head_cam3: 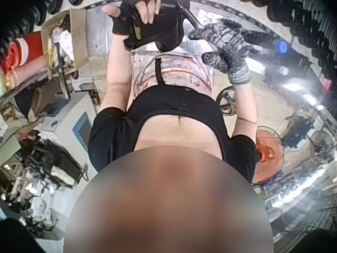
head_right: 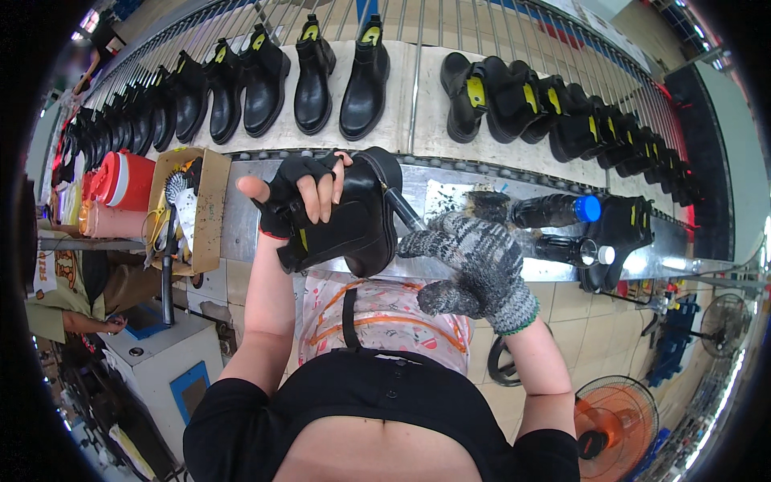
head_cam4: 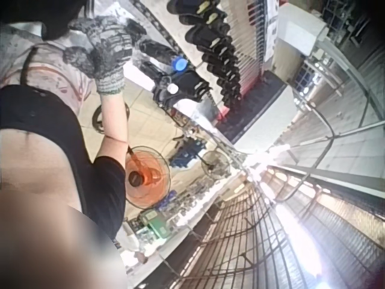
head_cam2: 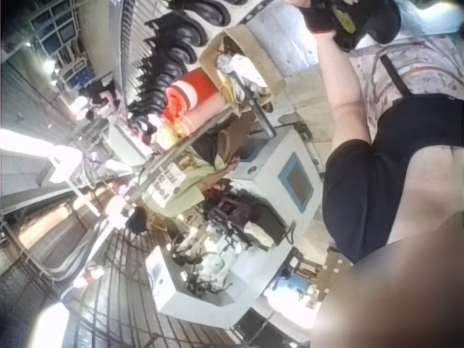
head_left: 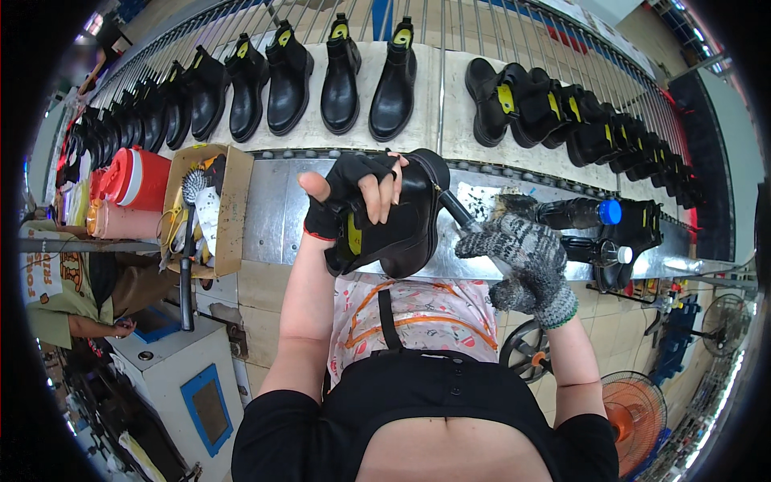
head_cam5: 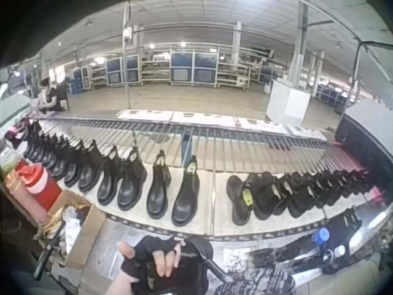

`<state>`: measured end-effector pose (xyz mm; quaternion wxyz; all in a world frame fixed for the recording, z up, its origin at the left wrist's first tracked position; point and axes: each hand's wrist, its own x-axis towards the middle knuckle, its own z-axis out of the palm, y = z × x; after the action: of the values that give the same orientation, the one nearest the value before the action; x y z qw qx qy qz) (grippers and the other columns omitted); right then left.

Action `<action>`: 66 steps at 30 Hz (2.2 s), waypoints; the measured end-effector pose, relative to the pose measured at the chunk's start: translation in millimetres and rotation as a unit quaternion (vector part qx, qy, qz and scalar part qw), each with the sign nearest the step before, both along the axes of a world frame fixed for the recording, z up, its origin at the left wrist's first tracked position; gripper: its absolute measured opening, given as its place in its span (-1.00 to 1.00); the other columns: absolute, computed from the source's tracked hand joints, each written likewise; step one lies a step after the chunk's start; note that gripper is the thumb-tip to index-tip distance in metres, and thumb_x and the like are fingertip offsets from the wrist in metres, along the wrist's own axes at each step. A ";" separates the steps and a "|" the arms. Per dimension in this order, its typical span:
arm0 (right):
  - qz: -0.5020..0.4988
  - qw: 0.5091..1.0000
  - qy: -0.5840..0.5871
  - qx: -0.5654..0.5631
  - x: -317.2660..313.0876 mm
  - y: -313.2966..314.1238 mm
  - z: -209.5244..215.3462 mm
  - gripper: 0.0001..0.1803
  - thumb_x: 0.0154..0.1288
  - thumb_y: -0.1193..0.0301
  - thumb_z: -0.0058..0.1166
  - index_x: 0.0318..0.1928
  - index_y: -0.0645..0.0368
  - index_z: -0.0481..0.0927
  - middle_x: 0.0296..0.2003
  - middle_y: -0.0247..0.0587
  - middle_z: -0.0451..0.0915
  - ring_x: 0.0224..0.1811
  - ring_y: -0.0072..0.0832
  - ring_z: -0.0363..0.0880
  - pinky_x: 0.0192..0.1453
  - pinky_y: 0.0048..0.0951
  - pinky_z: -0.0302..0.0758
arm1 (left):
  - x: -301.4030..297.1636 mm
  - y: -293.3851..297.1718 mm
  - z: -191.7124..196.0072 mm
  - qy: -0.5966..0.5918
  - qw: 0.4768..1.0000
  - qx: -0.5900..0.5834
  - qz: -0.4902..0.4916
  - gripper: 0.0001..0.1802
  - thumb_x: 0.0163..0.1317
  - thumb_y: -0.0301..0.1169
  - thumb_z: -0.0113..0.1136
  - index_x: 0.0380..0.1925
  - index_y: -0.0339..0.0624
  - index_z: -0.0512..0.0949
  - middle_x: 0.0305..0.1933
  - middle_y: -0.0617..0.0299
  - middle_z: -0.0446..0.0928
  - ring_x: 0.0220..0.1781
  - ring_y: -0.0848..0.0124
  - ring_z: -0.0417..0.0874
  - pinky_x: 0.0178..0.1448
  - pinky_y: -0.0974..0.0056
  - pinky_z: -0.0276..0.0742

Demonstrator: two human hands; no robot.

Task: Applying finish or cleaning agent to the seams and edges of black leather boots using a brush.

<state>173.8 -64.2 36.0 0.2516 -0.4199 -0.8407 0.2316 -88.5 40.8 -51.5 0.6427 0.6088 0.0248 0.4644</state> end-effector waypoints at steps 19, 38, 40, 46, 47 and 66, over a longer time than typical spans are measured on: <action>0.076 0.987 0.103 -0.099 -24.5 18.9 -94.2 -0.70 0.16 0.26 0.00 -0.13 0.02 0.64 -0.11 -0.15 0.60 -0.03 -0.19 0.56 0.08 -0.26 0.47 | -68.4 37.4 -70.3 -0.185 0.966 -0.163 0.078 0.02 -0.08 0.61 -0.67 -0.82 -0.14 0.39 -0.67 0.22 0.38 -0.34 0.34 0.30 0.26 0.20 0.03; -0.058 0.892 0.257 -0.367 2.5 -28.4 -146.5 -0.14 0.29 -0.30 -0.45 -0.09 0.26 0.62 -0.21 -0.13 0.67 -0.12 -0.42 0.62 0.06 -0.39 0.46 | -80.2 52.7 -94.3 -0.099 0.868 -0.376 0.308 0.02 -0.04 0.59 -0.51 -0.78 -0.25 0.42 -0.63 0.07 0.43 -0.41 0.20 0.46 -0.05 0.26 0.37; -0.104 0.841 0.311 -0.430 8.4 -34.8 -159.5 -0.10 0.27 -0.32 -0.42 -0.03 0.31 0.58 -0.19 -0.13 0.66 -0.08 -0.43 0.59 0.08 -0.43 0.45 | -75.3 61.0 -98.2 -0.063 0.851 -0.392 0.344 0.00 -0.02 0.57 -0.47 -0.80 -0.22 0.42 -0.62 0.07 0.46 -0.43 0.18 0.49 -0.18 0.23 0.42; -0.159 0.697 0.488 -0.501 5.6 -51.3 -182.1 0.06 0.16 -0.40 -0.37 0.12 0.48 0.38 -0.02 0.16 0.52 0.01 -0.22 0.56 0.20 -0.33 0.42 | -65.2 62.1 -131.3 0.113 0.888 -0.111 0.431 -0.17 0.08 0.44 -0.17 -0.30 -0.22 0.44 -0.43 0.19 0.49 -0.30 0.36 0.56 -0.17 0.27 0.50; -0.176 0.675 0.508 -0.505 4.0 -53.4 -180.2 0.05 0.16 -0.40 -0.37 0.11 0.48 0.38 -0.01 0.17 0.52 0.01 -0.20 0.56 0.20 -0.32 0.42 | -64.0 57.4 -131.8 0.137 0.866 -0.092 0.471 -0.18 0.11 0.42 -0.16 -0.23 -0.22 0.42 -0.41 0.20 0.50 -0.28 0.38 0.56 -0.19 0.29 0.50; -0.368 0.776 0.376 -0.348 5.7 -35.1 -145.9 -0.22 0.33 -0.23 -0.44 -0.22 0.19 0.65 -0.49 -0.33 0.62 -0.70 -0.71 0.26 -0.66 -0.68 0.09 | -28.5 -61.7 -48.0 0.432 0.644 0.064 0.629 -0.20 -0.24 0.29 0.35 -0.25 -0.12 0.31 -0.54 0.22 0.42 -0.54 0.18 0.58 -0.47 0.18 0.45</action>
<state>179.5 -99.3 -109.9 0.4504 -0.6359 -0.3224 0.5374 -117.0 -20.9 -99.5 0.0722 0.6179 0.6466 0.4415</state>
